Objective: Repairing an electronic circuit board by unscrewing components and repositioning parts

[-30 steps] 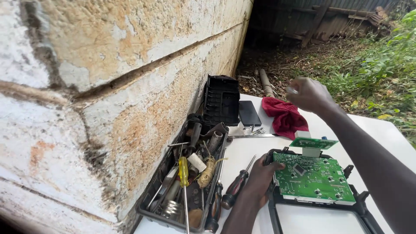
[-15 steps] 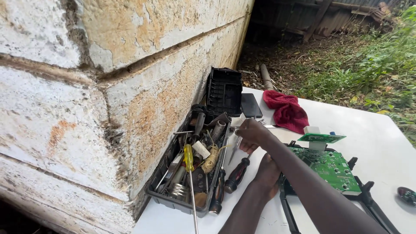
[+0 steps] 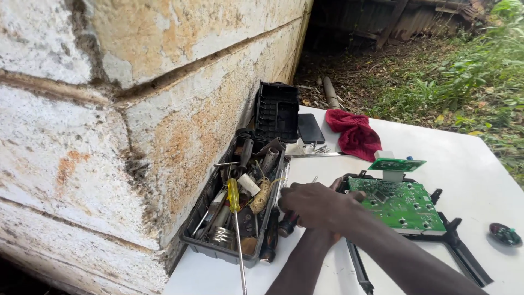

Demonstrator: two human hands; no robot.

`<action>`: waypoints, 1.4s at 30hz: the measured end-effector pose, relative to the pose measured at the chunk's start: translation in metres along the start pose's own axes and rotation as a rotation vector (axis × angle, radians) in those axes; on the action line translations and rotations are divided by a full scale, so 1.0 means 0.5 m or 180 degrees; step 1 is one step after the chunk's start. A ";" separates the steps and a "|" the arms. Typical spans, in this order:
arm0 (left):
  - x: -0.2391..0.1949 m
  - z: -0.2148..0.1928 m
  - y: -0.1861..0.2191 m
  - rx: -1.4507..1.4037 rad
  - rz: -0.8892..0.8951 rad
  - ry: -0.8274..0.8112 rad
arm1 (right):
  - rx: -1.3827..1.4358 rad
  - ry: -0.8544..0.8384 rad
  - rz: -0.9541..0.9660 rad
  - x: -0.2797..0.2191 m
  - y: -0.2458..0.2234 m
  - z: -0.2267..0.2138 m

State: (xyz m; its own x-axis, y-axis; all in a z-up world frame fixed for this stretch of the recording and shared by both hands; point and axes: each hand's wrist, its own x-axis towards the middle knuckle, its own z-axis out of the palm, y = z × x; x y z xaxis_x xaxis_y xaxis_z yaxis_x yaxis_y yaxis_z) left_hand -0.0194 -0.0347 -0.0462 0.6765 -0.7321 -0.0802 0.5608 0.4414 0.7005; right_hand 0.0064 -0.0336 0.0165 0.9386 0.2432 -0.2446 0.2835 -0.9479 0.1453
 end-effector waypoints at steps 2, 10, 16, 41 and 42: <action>-0.003 0.004 0.003 0.0053 0.0043 -0.0014 | -0.0292 0.0022 -0.0035 0.015 0.008 0.019; -0.009 0.008 0.021 0.0132 0.0237 0.0006 | 0.0151 0.0925 0.0417 -0.143 -0.036 -0.117; -0.008 0.017 0.022 0.0195 0.0353 0.0033 | 0.1292 0.2969 0.0604 -0.274 0.000 -0.182; -0.032 0.041 0.071 0.0359 -0.0384 0.0467 | 0.2202 0.3309 0.1385 -0.370 0.142 -0.160; -0.034 0.043 0.074 0.0334 -0.0420 0.0498 | 0.1996 0.3296 0.1460 -0.373 0.137 -0.162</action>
State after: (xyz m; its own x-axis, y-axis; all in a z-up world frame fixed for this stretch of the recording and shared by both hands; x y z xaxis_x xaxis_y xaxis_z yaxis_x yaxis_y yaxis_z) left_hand -0.0202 -0.0168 -0.0037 0.6708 -0.6870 -0.2793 0.6021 0.2847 0.7459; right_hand -0.1330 -0.1273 0.1498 0.7195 -0.3496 0.6000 0.0217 -0.8523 -0.5227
